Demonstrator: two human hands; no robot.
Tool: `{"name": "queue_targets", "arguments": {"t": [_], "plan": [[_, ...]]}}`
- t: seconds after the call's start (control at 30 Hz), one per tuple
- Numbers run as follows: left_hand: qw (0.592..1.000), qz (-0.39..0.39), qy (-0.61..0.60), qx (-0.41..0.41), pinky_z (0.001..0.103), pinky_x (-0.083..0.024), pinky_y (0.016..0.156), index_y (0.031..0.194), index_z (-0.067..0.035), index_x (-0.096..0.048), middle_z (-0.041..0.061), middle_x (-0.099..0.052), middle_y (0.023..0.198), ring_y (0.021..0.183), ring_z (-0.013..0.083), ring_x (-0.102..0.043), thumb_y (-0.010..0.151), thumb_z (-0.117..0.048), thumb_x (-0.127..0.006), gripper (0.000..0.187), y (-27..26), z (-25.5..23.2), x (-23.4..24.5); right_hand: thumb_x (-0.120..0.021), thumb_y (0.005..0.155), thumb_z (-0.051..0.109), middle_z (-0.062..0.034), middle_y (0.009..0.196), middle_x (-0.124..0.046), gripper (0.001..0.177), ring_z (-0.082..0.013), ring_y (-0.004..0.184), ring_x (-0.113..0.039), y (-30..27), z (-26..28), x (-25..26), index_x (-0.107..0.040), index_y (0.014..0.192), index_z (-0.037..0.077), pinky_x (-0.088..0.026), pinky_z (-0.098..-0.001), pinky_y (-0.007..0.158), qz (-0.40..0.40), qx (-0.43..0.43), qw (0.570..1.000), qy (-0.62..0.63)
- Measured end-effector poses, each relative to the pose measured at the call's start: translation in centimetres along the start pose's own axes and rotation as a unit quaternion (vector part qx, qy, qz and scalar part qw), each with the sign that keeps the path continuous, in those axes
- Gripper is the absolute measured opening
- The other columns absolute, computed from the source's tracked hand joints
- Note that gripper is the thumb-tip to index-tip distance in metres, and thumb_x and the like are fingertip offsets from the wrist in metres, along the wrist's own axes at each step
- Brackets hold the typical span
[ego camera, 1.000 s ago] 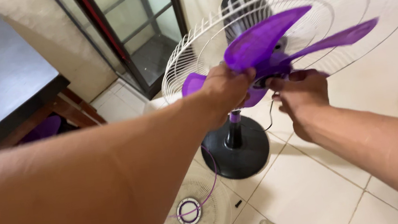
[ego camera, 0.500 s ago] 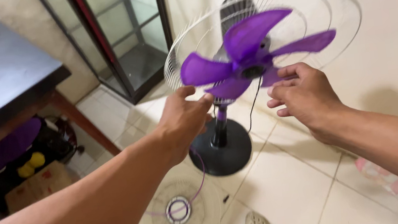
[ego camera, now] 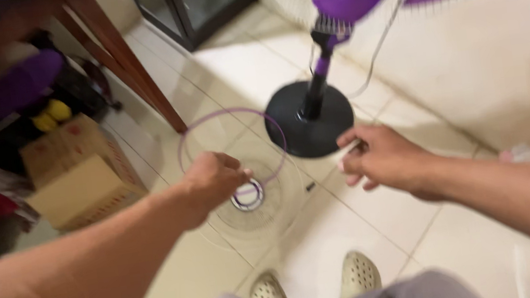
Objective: The person disassembles a standing electric fan by removing the front grille, fan blades, and rear grille, then reassembles them in reverse order. The person handles the fan blades, grilles, and central hub nut by hand, placing removed parts on the floor and reattaching them to the fan head.
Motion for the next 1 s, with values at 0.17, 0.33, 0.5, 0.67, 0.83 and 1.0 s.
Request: {"name": "queue_targets", "arguments": {"t": [0.17, 0.33, 0.5, 0.67, 0.83, 1.0], "plan": [[0.979, 0.087, 0.182, 0.001, 0.044, -0.052, 0.082, 0.107, -0.001, -0.076, 0.009, -0.074, 0.103, 0.093, 0.0243, -0.064, 0.092, -0.034, -0.072, 0.036, 10.8, 7.5, -6.6, -0.066, 0.094, 0.021, -0.0087, 0.113, -0.068, 0.046, -0.0186, 0.098, -0.071, 8.8, -7.8, -2.2, -0.054, 0.136, 0.006, -0.060, -0.0369, 0.081, -0.026, 0.020, 0.999, -0.021], [0.938, 0.069, 0.339, -0.027, 0.042, -0.056, 0.087, 0.112, -0.006, -0.074, 0.010, -0.070, 0.108, 0.099, 0.0256, -0.067, 0.093, -0.038, -0.071, 0.037, 22.0, 15.1, -13.6, -0.064, 0.094, 0.020, -0.0049, 0.117, -0.069, 0.037, -0.0170, 0.106, -0.068, 19.7, -16.6, -8.7, -0.061, 0.130, 0.011, -0.058, -0.0385, 0.088, -0.008, 0.008, 0.997, -0.082], [0.860, 0.040, 0.508, -0.043, 0.061, -0.041, 0.105, 0.129, -0.031, -0.071, 0.008, -0.045, 0.142, 0.143, 0.0356, -0.036, 0.094, -0.038, -0.070, 0.036, 31.1, 21.8, -19.0, -0.060, 0.092, 0.015, -0.0075, 0.132, -0.067, 0.038, -0.0213, 0.120, -0.063, 30.1, -25.3, -15.9, -0.067, 0.129, 0.012, -0.051, -0.0381, 0.105, 0.053, 0.102, 0.971, -0.208], [0.827, 0.046, 0.555, -0.081, 0.054, -0.048, 0.104, 0.113, -0.007, -0.075, 0.014, -0.068, 0.121, 0.117, 0.0328, -0.063, 0.088, -0.035, -0.072, 0.037, 34.7, 25.1, -21.0, -0.054, 0.085, 0.002, -0.0151, 0.156, -0.042, 0.069, -0.0291, 0.146, -0.039, 36.7, -30.4, -22.5, -0.038, 0.151, 0.009, -0.032, -0.0390, 0.120, 0.156, 0.240, 0.901, -0.326], [0.887, -0.018, 0.452, -0.089, 0.052, -0.051, 0.100, 0.105, -0.005, -0.071, 0.014, -0.070, 0.113, 0.109, 0.0298, -0.067, 0.086, -0.009, -0.068, 0.019, 31.1, 23.6, -19.9, -0.056, 0.090, 0.009, -0.0140, 0.162, -0.035, 0.076, -0.0254, 0.152, -0.033, 35.8, -32.1, -24.1, -0.022, 0.158, 0.010, -0.027, -0.0356, 0.125, 0.267, 0.161, 0.847, -0.431], [0.897, -0.153, 0.340, -0.235, 0.045, -0.056, 0.086, 0.099, -0.005, -0.065, 0.009, -0.064, 0.110, 0.100, 0.0288, -0.067, 0.084, 0.011, -0.056, 0.023, 27.9, 19.6, -16.7, -0.058, 0.093, 0.017, -0.0101, 0.157, -0.045, 0.065, -0.0237, 0.148, -0.043, 35.2, -31.5, -23.2, -0.035, 0.154, 0.013, -0.034, -0.0358, 0.123, 0.203, 0.101, 0.898, -0.376]]}}
Point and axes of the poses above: each hand's wrist, its own y-axis towards the middle knuckle, its own x-axis out of the back of the hand, z = x × y, the point moved 2 cm from there along y, towards the middle knuckle
